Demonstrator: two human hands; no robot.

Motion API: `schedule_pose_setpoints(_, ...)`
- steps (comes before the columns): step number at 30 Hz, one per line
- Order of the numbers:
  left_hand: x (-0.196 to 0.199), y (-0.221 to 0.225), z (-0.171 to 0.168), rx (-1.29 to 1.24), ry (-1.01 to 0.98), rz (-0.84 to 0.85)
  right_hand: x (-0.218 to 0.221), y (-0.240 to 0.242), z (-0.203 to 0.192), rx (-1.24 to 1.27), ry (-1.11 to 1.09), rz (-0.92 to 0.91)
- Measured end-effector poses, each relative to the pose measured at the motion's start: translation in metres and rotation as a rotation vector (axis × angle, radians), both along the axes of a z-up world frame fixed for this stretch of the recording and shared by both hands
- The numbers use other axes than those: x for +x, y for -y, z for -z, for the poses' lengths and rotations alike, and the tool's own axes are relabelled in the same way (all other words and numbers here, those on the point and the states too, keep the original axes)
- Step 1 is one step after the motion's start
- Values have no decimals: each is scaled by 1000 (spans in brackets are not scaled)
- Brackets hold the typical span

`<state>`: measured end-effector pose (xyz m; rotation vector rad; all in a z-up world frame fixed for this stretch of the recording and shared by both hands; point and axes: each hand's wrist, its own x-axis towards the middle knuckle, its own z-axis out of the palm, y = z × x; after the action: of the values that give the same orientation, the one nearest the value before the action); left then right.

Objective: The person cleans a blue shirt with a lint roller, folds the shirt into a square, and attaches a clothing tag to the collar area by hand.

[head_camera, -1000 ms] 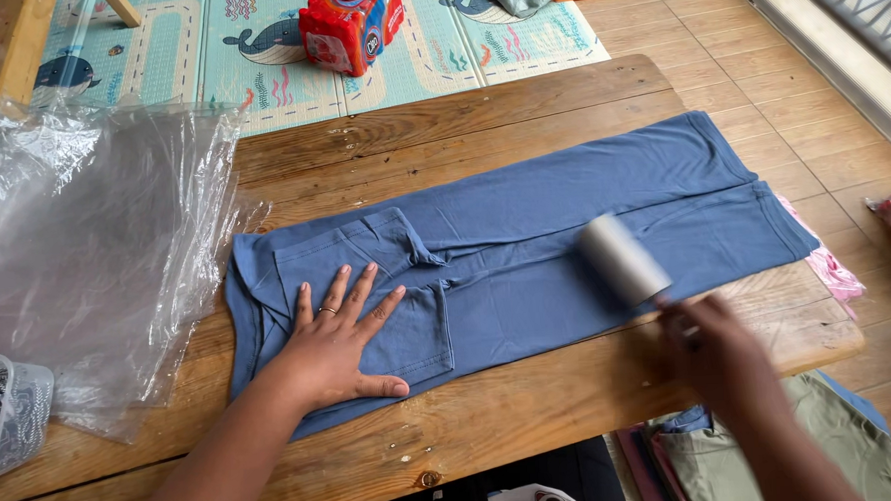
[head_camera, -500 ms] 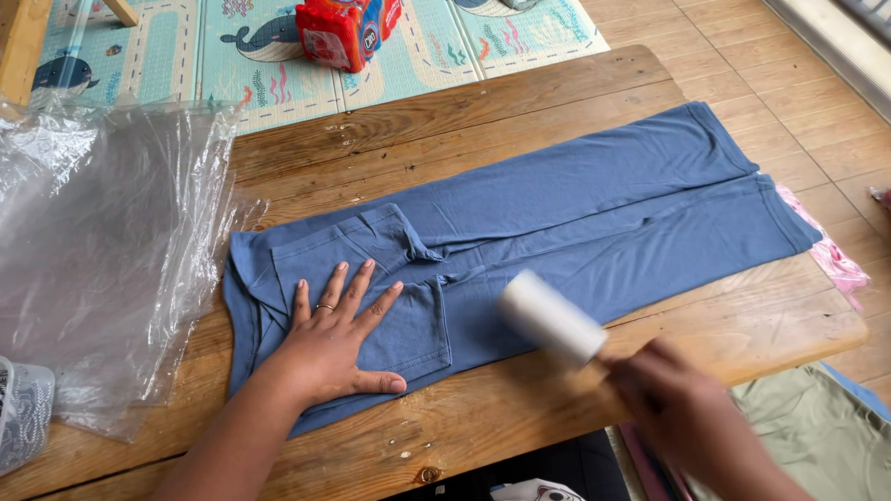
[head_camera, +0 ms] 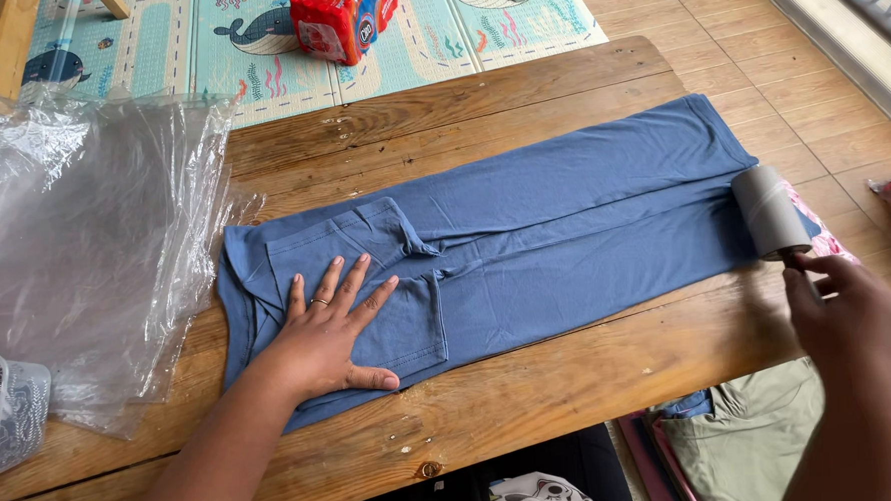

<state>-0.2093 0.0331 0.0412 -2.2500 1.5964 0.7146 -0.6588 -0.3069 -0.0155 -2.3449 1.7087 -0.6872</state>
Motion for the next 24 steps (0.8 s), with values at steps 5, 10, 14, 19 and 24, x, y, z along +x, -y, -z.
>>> schedule_pose_setpoints(5, 1, 0, -2, 11, -18, -6, 65, -101, -13, 50, 169, -328)
schedule_pose_setpoints(10, 8, -3, 1, 33, 7, -18, 97, -164, -15, 170, 95, -735)
schedule_pose_setpoints(14, 10, -4, 1, 25, 4, -14, 75, -98, 4, 214, 95, -438)
schedule_pose_setpoints(19, 11, -5, 2, 21, -18, -20, 15, 1, -5, 196, -6, 93)
schedule_pose_setpoints(24, 12, -6, 1, 37, -9, -19, -31, 51, 20, 250, 436, -98)
